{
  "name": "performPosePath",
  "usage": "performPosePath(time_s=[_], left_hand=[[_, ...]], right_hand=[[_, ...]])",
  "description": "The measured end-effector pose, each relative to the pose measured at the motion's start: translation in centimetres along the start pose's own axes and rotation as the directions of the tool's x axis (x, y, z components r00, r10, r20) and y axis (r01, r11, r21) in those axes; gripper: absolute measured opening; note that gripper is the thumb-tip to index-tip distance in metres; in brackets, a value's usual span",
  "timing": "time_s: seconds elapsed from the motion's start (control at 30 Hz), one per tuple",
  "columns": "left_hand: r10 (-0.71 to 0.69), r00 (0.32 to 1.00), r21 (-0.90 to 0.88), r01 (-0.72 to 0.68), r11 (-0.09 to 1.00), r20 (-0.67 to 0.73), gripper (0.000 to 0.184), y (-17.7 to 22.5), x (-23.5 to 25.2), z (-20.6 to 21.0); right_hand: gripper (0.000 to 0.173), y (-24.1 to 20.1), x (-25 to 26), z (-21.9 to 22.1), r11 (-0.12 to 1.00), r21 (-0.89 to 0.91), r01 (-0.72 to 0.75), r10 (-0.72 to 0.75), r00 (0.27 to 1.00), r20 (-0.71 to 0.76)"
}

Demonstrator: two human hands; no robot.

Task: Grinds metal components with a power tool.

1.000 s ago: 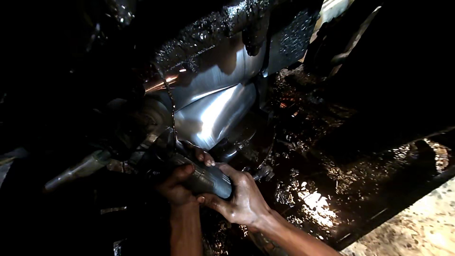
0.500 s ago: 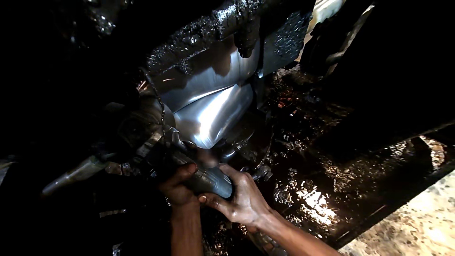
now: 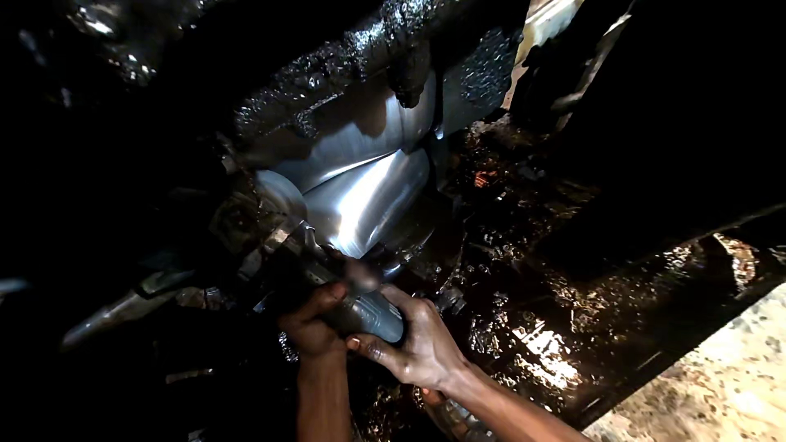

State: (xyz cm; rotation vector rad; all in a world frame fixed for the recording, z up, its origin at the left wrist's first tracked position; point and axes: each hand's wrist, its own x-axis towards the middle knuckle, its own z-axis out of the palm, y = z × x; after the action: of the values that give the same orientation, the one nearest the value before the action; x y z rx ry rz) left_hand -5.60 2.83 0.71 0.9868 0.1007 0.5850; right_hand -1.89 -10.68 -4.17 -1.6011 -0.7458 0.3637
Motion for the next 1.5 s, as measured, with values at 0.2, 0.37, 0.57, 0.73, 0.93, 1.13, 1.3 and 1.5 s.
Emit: performPosePath(time_s=[0.2, 0.37, 0.57, 0.73, 0.93, 1.13, 1.3, 1.5], left_hand=[[-0.034, 0.999, -0.032, 0.034, 0.999, 0.009, 0.037, -0.1, 0.2, 0.6], [-0.058, 0.997, -0.062, 0.06, 0.996, 0.043, 0.037, -0.2, 0.4, 0.9], [-0.088, 0.996, -0.058, 0.089, 0.994, 0.021, 0.04, -0.3, 0.5, 1.2], [-0.107, 0.994, -0.042, 0.108, 0.993, 0.022, 0.039, -0.4, 0.6, 1.6], [-0.141, 0.99, -0.005, 0.141, 0.99, 0.01, 0.04, -0.7, 0.9, 1.9], [-0.146, 0.989, -0.014, 0.146, 0.989, 0.012, 0.039, -0.9, 1.1, 2.2], [-0.148, 0.989, 0.023, 0.147, 0.989, 0.027, 0.037, -1.0, 1.3, 2.4], [-0.151, 0.988, 0.061, 0.15, 0.987, 0.018, 0.035, -1.0, 1.4, 2.8]], right_hand=[[0.06, 0.2, 0.1, -0.3, 1.0, 0.021, 0.017, -0.017, 1.0, -0.012], [0.058, 0.3, 0.1, -0.4, 0.999, 0.046, 0.015, -0.014, 1.0, -0.018], [0.058, 0.4, 0.2, -0.7, 0.997, 0.069, 0.026, -0.024, 0.999, -0.022], [0.056, 0.4, 0.2, -0.9, 0.996, 0.082, 0.017, -0.015, 1.0, -0.027], [0.051, 0.8, 0.3, -0.9, 0.988, 0.151, -0.024, 0.029, 0.999, -0.035], [0.05, 1.0, 0.3, -1.2, 0.986, 0.165, -0.029, 0.036, 0.999, -0.04], [0.051, 1.2, 0.3, -1.1, 0.984, 0.175, -0.025, 0.035, 0.998, -0.059], [0.05, 1.2, 0.2, -1.2, 0.98, 0.195, -0.042, 0.054, 0.997, -0.056]])
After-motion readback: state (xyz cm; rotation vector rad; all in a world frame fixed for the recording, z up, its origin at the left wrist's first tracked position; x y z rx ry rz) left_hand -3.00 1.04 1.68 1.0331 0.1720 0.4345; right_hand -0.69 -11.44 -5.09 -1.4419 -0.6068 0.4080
